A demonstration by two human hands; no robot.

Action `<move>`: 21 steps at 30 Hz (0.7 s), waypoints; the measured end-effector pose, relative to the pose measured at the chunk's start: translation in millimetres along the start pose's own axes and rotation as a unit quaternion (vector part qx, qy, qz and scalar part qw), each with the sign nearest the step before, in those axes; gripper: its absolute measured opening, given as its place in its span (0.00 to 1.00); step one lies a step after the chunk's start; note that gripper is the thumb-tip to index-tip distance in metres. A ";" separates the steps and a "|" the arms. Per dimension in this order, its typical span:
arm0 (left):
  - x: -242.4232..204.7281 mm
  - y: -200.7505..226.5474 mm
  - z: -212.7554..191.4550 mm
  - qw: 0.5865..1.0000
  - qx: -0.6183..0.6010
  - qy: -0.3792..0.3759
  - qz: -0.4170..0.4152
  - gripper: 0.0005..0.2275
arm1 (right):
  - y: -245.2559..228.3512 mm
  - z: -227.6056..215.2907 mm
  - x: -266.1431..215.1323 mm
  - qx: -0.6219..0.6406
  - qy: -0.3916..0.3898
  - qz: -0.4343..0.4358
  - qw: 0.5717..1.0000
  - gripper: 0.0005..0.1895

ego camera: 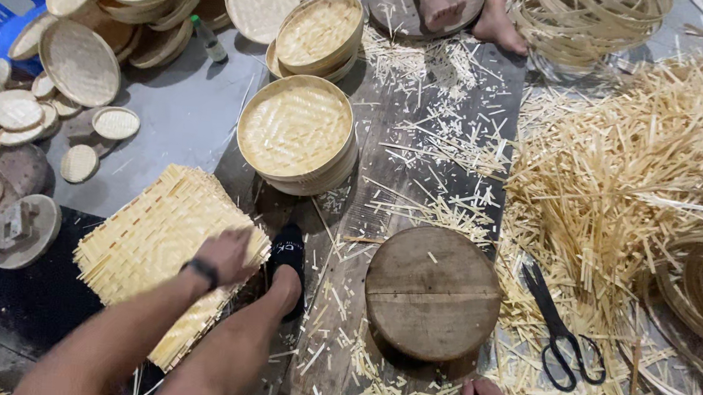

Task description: The person sits on the floor and assembles round woven trays by placing a circular bamboo frame onto a square woven mat, pressing it into a wooden mold, and trimming excess material with scissors. The finished trays are stacked nearby.

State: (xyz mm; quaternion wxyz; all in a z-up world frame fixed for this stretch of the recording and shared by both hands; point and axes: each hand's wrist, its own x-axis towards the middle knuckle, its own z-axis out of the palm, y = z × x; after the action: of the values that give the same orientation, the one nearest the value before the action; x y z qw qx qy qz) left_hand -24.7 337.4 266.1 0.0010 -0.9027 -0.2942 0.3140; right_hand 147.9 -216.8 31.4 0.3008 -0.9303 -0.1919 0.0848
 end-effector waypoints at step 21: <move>-66.8 -81.8 173.8 0.927 -0.227 0.178 -0.240 0.17 | -2.0 -12.3 -2.5 0.025 -0.007 -0.009 1.000 0.14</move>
State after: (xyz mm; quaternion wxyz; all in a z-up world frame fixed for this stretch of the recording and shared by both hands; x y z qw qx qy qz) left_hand -208.7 337.7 179.6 -0.0766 -0.8224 -0.5601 0.0630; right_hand 148.4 -222.8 42.6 0.3232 -0.9203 -0.2001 0.0929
